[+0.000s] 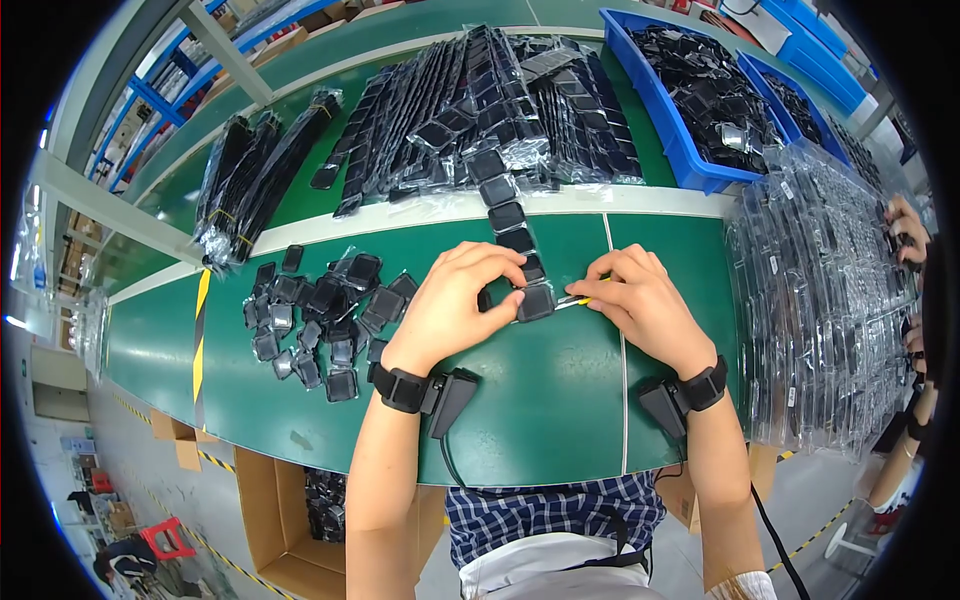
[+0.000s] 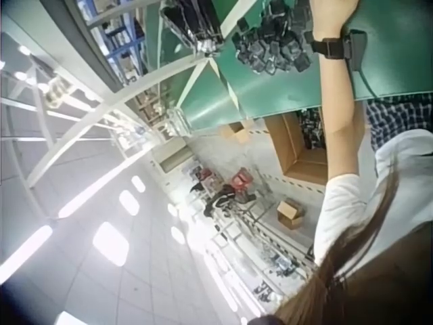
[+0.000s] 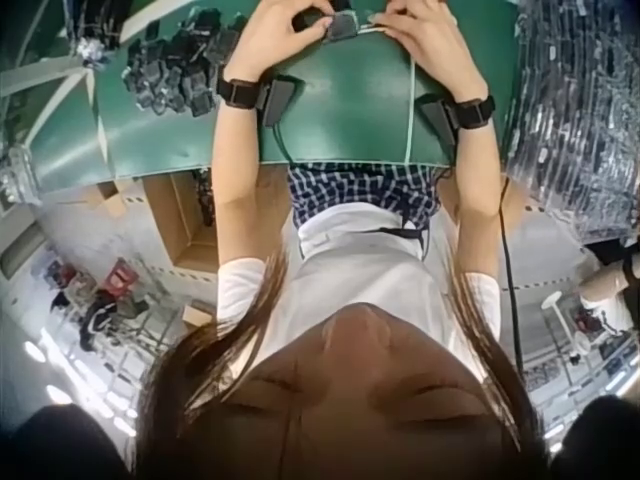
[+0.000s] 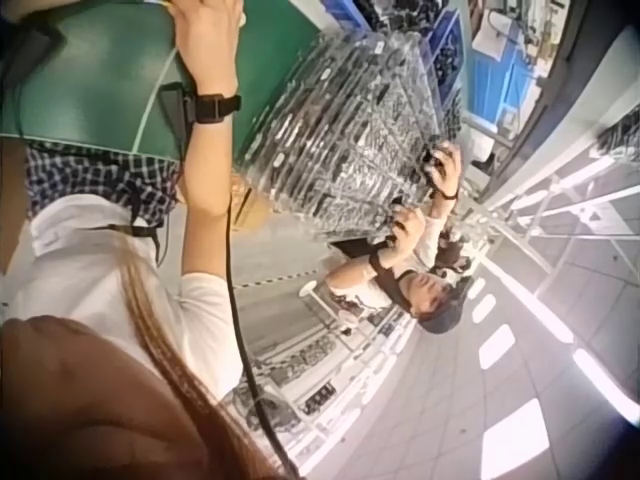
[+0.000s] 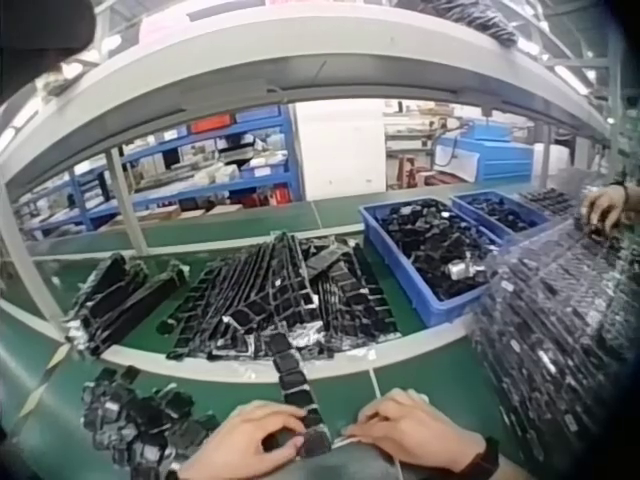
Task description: The person uses a utility knife to cut a strip of watch screens into individual units, placing each detached piece onto the green work surface before starting on a new strip.
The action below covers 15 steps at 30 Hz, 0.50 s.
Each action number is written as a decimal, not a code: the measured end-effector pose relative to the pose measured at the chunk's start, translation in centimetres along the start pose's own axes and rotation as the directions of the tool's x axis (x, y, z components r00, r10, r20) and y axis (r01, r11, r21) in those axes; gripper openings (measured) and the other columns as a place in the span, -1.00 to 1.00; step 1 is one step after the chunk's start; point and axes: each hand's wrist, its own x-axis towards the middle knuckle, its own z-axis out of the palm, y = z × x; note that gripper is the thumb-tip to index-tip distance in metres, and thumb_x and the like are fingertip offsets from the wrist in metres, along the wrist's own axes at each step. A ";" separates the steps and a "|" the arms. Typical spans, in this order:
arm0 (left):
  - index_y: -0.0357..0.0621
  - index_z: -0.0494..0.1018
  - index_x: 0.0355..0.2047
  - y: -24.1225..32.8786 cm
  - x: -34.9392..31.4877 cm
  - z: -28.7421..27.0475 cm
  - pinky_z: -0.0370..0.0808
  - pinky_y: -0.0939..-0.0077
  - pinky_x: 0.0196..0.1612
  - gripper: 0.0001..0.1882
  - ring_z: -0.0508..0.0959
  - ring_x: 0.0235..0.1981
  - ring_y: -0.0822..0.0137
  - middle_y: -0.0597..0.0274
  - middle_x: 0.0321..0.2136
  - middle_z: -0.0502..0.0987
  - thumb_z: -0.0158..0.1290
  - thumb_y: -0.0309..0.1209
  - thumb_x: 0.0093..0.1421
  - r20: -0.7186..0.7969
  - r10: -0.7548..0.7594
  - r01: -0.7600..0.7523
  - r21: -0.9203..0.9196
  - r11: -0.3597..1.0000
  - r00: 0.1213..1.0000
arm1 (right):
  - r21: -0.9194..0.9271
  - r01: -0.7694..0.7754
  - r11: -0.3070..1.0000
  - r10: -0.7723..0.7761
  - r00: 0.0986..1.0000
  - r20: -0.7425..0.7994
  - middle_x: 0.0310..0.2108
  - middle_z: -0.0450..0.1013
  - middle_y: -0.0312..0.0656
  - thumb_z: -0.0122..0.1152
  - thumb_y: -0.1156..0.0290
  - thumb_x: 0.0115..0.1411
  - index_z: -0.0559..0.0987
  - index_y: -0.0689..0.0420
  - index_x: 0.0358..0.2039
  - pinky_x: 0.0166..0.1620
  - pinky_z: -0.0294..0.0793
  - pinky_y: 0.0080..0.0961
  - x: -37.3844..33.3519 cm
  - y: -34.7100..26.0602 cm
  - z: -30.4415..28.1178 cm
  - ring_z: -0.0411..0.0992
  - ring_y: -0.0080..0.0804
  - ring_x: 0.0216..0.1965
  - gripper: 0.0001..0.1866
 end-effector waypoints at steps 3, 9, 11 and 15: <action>-0.11 0.60 -0.35 -0.1 0.3 0.6 0.45 0.22 0.18 -0.87 0.54 0.06 0.13 0.26 0.00 0.65 0.32 -0.47 0.09 -0.064 0.083 -0.076 0.097 0.992 0.995 | 0.039 -0.013 0.999 0.012 1.000 0.017 -0.21 0.48 -0.37 0.41 0.50 0.13 0.76 -0.06 -0.11 0.04 0.36 -0.35 0.0 0.0 0.2 0.38 -0.30 -0.11 -0.71; -0.12 0.61 -0.35 -0.3 0.6 0.8 0.43 0.26 0.19 -0.86 0.51 0.07 0.14 0.27 0.00 0.63 0.34 -0.44 0.10 -0.049 0.035 -0.032 0.076 0.997 0.998 | -0.001 -0.005 1.000 0.005 1.000 0.011 -0.18 0.48 -0.37 0.40 0.50 0.13 0.75 -0.05 -0.12 0.05 0.36 -0.33 0.4 0.1 0.8 0.38 -0.31 -0.07 -0.71; -0.12 0.61 -0.34 -0.2 0.7 0.8 0.43 0.26 0.19 -0.86 0.51 0.08 0.14 0.28 0.01 0.63 0.34 -0.44 0.10 -0.040 0.031 -0.028 0.065 0.997 0.999 | -0.056 0.073 0.996 -0.077 0.994 -0.075 -0.14 0.50 -0.37 0.39 0.51 0.13 0.75 -0.05 -0.13 0.06 0.36 -0.32 0.8 0.4 1.7 0.39 -0.31 -0.04 -0.72; -0.14 0.61 -0.32 -0.1 0.7 0.5 0.42 0.26 0.20 -0.85 0.50 0.08 0.15 0.29 0.02 0.62 0.34 -0.44 0.12 -0.019 0.007 -0.006 0.051 0.999 1.000 | -0.041 0.069 0.997 -0.073 0.992 -0.105 -0.11 0.50 -0.36 0.38 0.52 0.14 0.75 -0.05 -0.13 0.07 0.36 -0.31 1.3 0.9 2.6 0.40 -0.29 0.00 -0.72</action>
